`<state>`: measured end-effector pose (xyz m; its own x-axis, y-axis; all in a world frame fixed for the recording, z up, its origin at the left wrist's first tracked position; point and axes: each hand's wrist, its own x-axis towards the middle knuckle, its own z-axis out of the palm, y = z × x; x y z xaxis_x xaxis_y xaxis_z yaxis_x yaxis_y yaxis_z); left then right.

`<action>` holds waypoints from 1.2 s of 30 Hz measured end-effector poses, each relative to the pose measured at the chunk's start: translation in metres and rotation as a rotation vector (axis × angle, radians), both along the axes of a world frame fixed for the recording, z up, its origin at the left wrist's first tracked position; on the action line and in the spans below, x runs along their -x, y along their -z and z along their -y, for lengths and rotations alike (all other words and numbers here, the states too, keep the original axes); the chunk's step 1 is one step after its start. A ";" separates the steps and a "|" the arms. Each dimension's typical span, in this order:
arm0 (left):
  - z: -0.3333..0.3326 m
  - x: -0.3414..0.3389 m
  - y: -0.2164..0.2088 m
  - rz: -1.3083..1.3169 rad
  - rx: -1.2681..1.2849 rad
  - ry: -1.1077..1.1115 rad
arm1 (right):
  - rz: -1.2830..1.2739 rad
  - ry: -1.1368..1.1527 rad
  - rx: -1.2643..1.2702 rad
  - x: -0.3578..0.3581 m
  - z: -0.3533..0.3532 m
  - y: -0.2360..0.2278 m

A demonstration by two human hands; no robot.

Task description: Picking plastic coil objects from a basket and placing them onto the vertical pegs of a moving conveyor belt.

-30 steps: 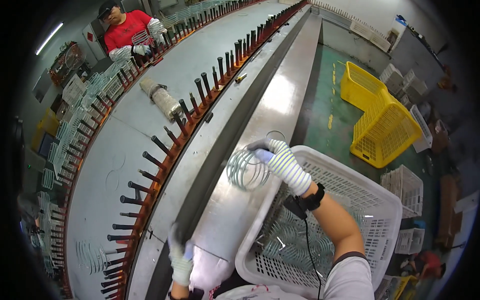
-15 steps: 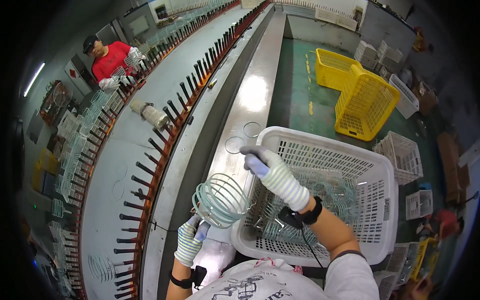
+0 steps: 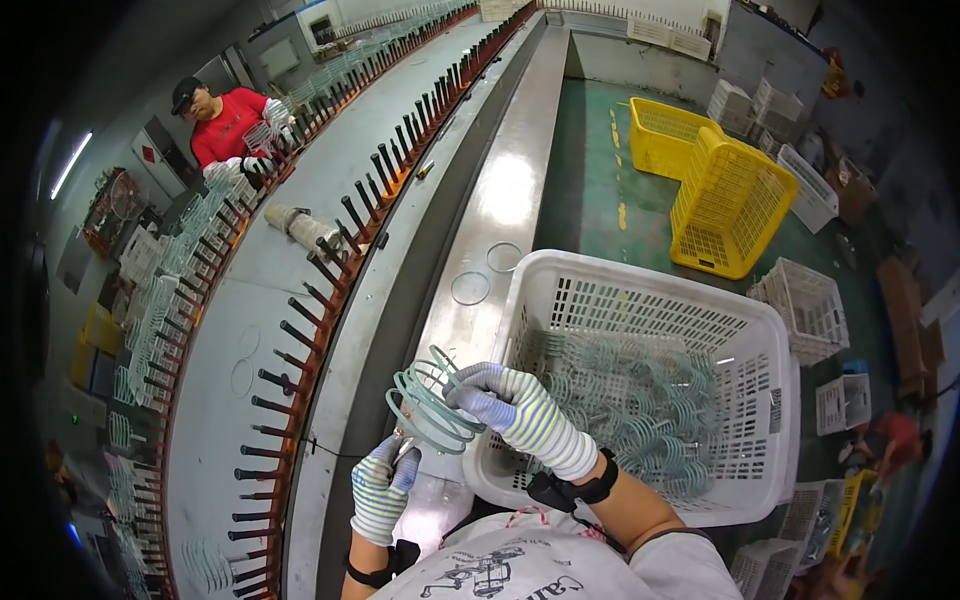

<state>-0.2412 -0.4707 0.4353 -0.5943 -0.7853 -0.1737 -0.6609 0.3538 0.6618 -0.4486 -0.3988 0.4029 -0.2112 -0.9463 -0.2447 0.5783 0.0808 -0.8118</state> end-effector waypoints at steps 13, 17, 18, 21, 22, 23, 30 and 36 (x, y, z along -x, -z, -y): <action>0.002 0.033 -0.001 -0.041 -0.056 -0.022 | 0.047 -0.241 -0.047 0.051 -0.002 -0.013; 0.006 0.040 0.009 -0.054 -0.007 0.015 | 0.032 -0.221 -0.085 0.059 -0.002 -0.002; 0.006 0.043 0.009 -0.047 0.019 0.029 | 0.031 -0.221 -0.087 0.062 -0.002 0.000; 0.011 0.053 0.012 -0.056 -0.006 0.006 | 0.117 -0.120 -0.104 0.068 0.001 0.010; 0.013 0.056 0.014 -0.058 -0.004 0.009 | 0.086 -0.136 -0.095 0.071 0.003 0.012; 0.014 0.059 0.015 -0.057 -0.012 0.016 | 0.058 -0.152 -0.091 0.074 0.002 0.011; 0.024 0.083 0.004 -0.243 -0.680 -0.363 | -0.172 0.143 -0.006 0.110 0.009 -0.007; 0.037 0.108 0.008 -0.421 -0.959 -0.385 | -0.209 -0.062 0.009 0.131 0.015 0.004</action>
